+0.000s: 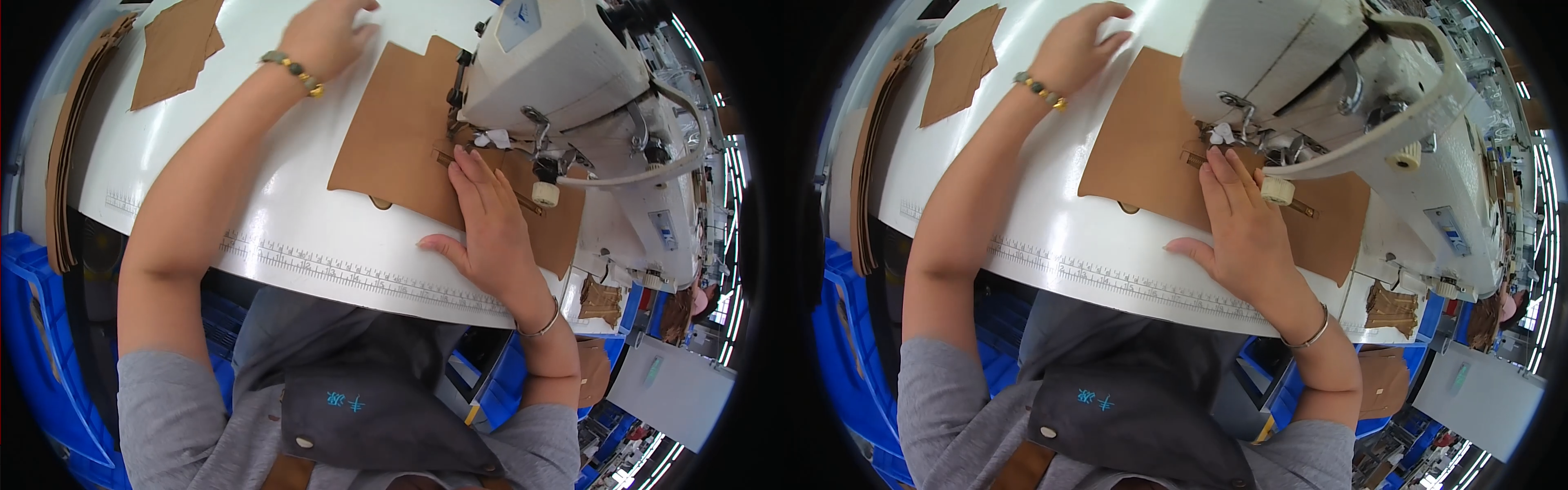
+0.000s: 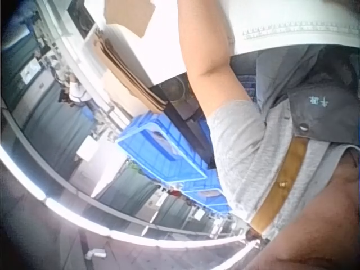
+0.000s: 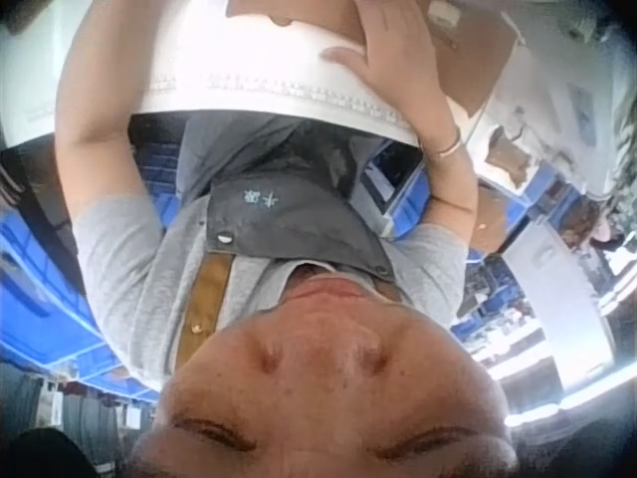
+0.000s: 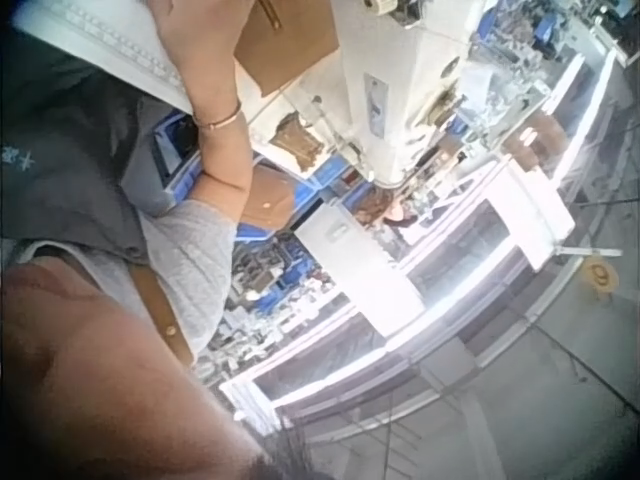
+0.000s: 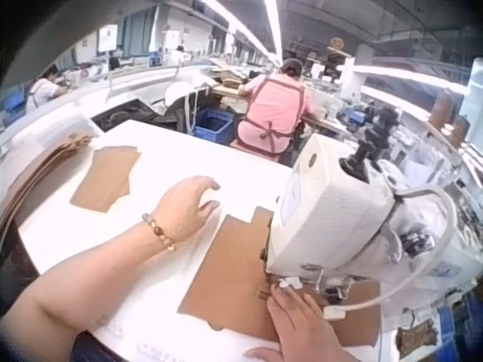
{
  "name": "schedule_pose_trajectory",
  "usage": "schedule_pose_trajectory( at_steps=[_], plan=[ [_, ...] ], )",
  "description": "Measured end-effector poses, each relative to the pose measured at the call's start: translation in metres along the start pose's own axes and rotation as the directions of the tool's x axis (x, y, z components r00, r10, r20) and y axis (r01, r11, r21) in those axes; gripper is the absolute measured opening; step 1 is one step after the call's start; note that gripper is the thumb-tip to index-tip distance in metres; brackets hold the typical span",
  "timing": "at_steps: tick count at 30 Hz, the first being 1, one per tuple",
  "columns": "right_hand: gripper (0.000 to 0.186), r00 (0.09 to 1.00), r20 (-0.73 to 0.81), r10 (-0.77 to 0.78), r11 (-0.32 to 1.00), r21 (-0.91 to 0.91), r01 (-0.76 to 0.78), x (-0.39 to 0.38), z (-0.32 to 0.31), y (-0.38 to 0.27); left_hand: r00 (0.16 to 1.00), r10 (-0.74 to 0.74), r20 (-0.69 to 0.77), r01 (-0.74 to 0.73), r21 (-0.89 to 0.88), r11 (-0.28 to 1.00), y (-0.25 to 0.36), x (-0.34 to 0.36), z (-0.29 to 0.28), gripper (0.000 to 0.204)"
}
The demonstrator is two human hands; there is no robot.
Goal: Sewing a zipper onto a leather or heavy fabric piece using an industrial sewing machine.
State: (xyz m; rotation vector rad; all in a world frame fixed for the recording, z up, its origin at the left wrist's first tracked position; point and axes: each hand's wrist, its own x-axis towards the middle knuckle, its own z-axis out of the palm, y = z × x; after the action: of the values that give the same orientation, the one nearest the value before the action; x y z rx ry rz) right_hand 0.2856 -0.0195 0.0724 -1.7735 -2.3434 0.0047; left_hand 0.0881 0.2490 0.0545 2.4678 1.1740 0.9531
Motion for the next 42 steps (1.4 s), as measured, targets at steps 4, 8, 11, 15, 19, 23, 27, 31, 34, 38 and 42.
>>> schedule_pose_trajectory(
  at_steps=[4, 8, 11, 15, 19, 23, 27, 31, 34, 38, 42],
  plan=[
    [0.094, 0.997, 0.068, 0.029, 0.999, 0.014, -0.030, -0.003, -0.003, 0.000, 0.930, 0.366, -0.038, -0.366, 0.009, 0.930, 0.034, -0.049, -0.028, 0.027],
    [0.096, 0.994, 0.100, 0.041, 0.999, -0.038, -0.037, -0.008, -0.004, 0.003, 0.841, 0.515, 0.166, -0.514, -0.049, 0.856, 0.086, -0.110, -0.023, 0.039],
    [0.098, 0.969, 0.210, 0.127, 0.985, 0.084, -0.147, -0.013, -0.006, 0.009, 0.818, 0.501, 0.281, -0.510, -0.047, 0.859, 0.093, -0.118, -0.019, 0.044],
    [0.100, 0.970, 0.202, 0.136, 0.982, 0.099, -0.158, -0.018, -0.008, 0.017, 0.814, 0.506, 0.284, -0.521, -0.025, 0.853, 0.094, -0.114, -0.013, 0.044],
    [0.103, 0.953, 0.244, 0.177, 0.981, 0.034, -0.191, -0.020, -0.009, 0.023, 0.832, 0.487, 0.267, -0.492, -0.055, 0.869, 0.095, -0.116, -0.010, 0.042],
    [0.104, 0.944, 0.267, 0.192, 0.974, 0.066, -0.217, -0.020, -0.008, 0.026, 0.851, 0.464, 0.245, -0.469, -0.041, 0.882, 0.093, -0.116, -0.006, 0.040],
    [0.104, 0.976, 0.168, 0.138, 0.985, 0.082, -0.153, -0.014, -0.009, 0.030, 0.850, 0.478, 0.224, -0.484, -0.029, 0.875, 0.093, -0.114, 0.000, 0.039],
    [0.103, 0.971, 0.197, 0.134, 0.982, 0.107, -0.157, -0.015, -0.012, 0.035, 0.863, 0.464, 0.200, -0.467, -0.037, 0.884, 0.092, -0.114, 0.003, 0.039],
    [0.081, 0.996, 0.064, 0.055, 0.996, 0.065, -0.059, -0.035, -0.025, 0.044, 0.868, 0.458, 0.192, -0.457, -0.052, 0.888, 0.090, -0.113, 0.005, 0.039],
    [0.029, 0.786, -0.601, -0.145, 0.967, -0.253, -0.015, -0.107, -0.114, 0.100, 0.868, 0.473, 0.149, -0.467, -0.075, 0.881, 0.089, -0.114, 0.009, 0.037],
    [0.033, -0.018, -0.946, 0.325, 0.726, 0.261, -0.636, -0.179, -0.245, 0.239, 0.871, 0.462, 0.166, -0.452, -0.093, 0.887, 0.089, -0.115, 0.010, 0.036]
  ],
)
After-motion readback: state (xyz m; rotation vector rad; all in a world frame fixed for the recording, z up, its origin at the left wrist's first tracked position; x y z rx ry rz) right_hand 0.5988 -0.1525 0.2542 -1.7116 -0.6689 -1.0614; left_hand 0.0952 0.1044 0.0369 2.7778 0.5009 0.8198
